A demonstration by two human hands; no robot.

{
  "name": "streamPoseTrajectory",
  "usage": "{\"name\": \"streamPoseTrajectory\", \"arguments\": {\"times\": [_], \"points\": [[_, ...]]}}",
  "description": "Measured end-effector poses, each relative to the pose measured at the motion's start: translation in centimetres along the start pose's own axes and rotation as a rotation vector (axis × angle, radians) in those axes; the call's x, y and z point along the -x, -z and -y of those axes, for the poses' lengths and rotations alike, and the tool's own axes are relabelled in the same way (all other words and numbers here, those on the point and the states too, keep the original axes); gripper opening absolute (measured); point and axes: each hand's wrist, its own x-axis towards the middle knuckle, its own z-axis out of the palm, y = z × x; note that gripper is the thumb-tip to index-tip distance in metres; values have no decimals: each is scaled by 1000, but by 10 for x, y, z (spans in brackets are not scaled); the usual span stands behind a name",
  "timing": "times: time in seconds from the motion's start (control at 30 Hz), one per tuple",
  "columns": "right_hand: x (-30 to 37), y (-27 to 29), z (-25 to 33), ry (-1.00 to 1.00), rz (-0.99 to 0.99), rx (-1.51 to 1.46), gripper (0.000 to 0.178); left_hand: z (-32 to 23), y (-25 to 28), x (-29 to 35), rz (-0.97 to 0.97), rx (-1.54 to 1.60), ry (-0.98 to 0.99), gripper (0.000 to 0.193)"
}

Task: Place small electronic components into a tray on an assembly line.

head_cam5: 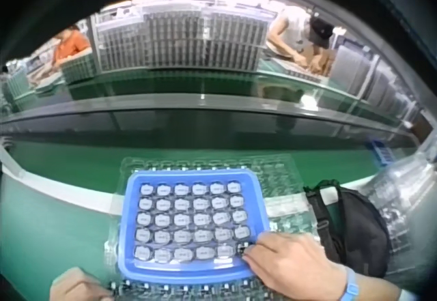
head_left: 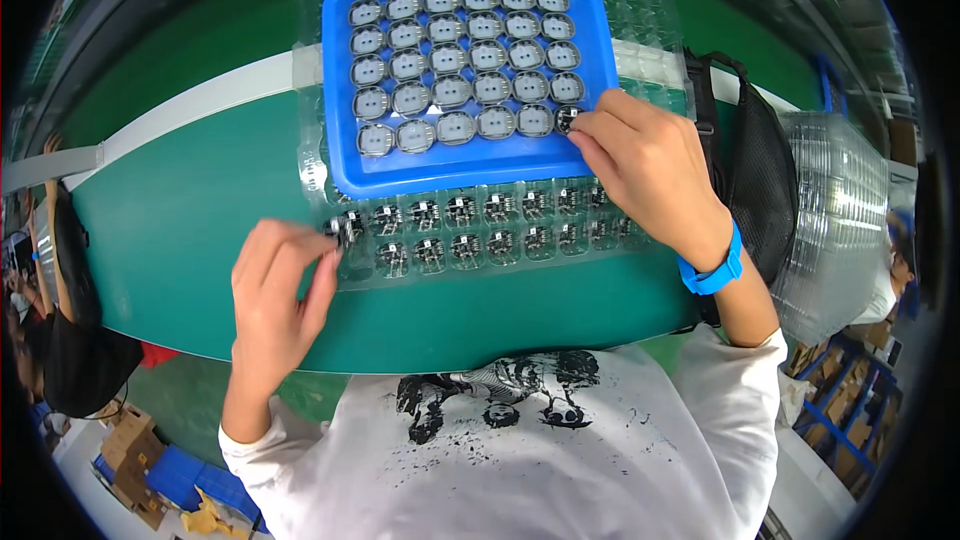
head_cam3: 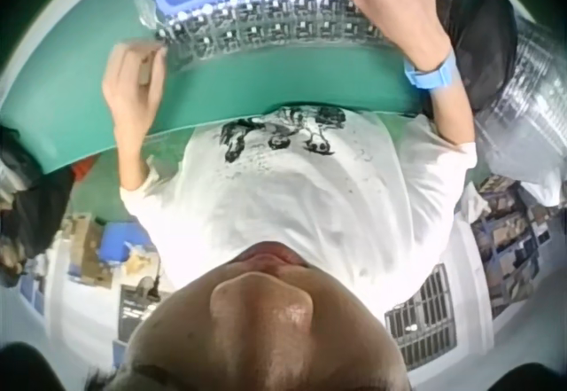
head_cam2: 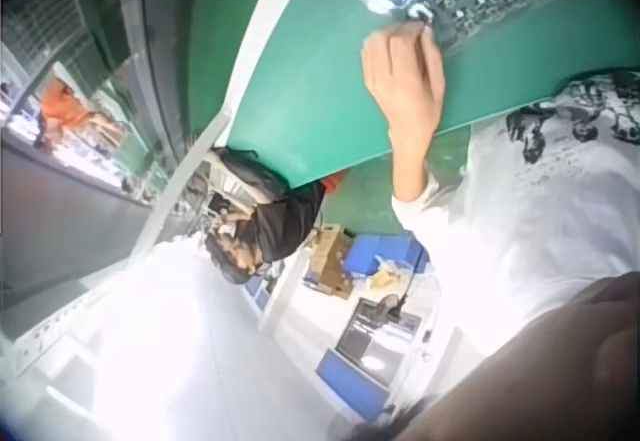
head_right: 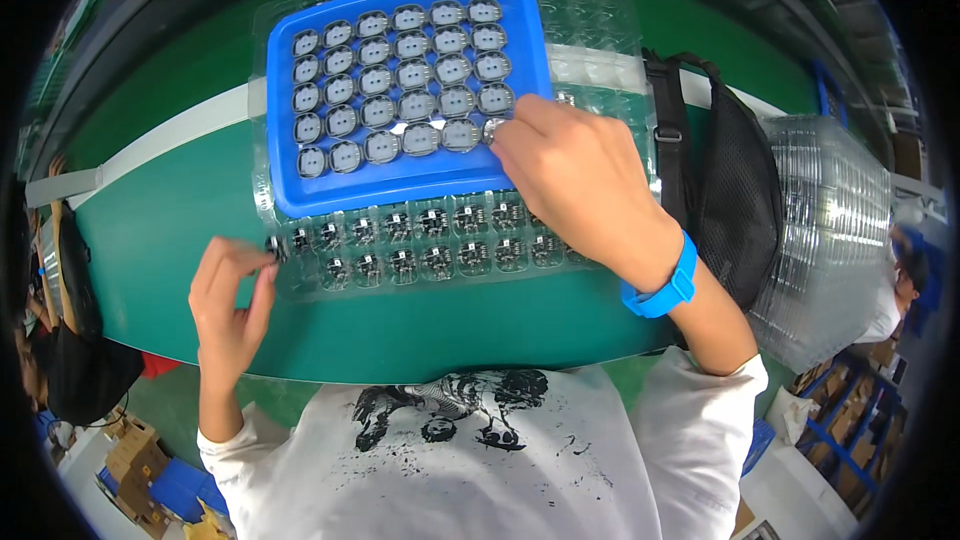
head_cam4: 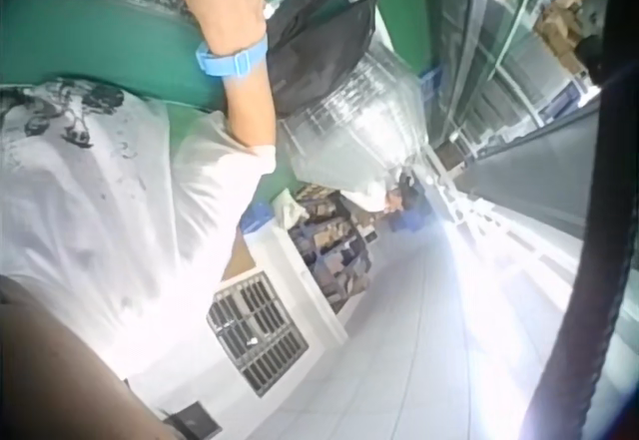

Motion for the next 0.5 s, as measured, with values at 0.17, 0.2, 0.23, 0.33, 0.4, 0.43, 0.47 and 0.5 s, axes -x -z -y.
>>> {"name": "streamPoseTrajectory", "arguments": {"times": [0.17, 0.2, 0.23, 0.33, 0.4, 0.43, 0.47, 0.5], "points": [[1, -4, -3, -18, -10, -36, 7, 13, -10, -48, -41, -25, -125, 17], [1, -4, -3, -15, -14, -37, 7, 16, -13, -56, -38, -40, -171, 15], [1, -4, -3, -15, 2, -24, 7, 18, -15, -61, -34, -55, -217, 14], [0, -8, -4, -12, 15, -22, 8, 23, -20, -69, -5, -81, -218, 12], [0, -10, -5, -9, 17, -35, 8, 23, -21, -71, 1, -87, -225, 12], [0, -11, -6, -13, 9, -38, 8, 23, -21, -71, 7, -93, -231, 12], [1, -12, -6, -17, 2, -42, 9, 23, -22, -71, 9, -92, -229, 12], [0, -12, -7, -17, 1, -44, 9, 24, -23, -71, 8, -109, -218, 11]]}}
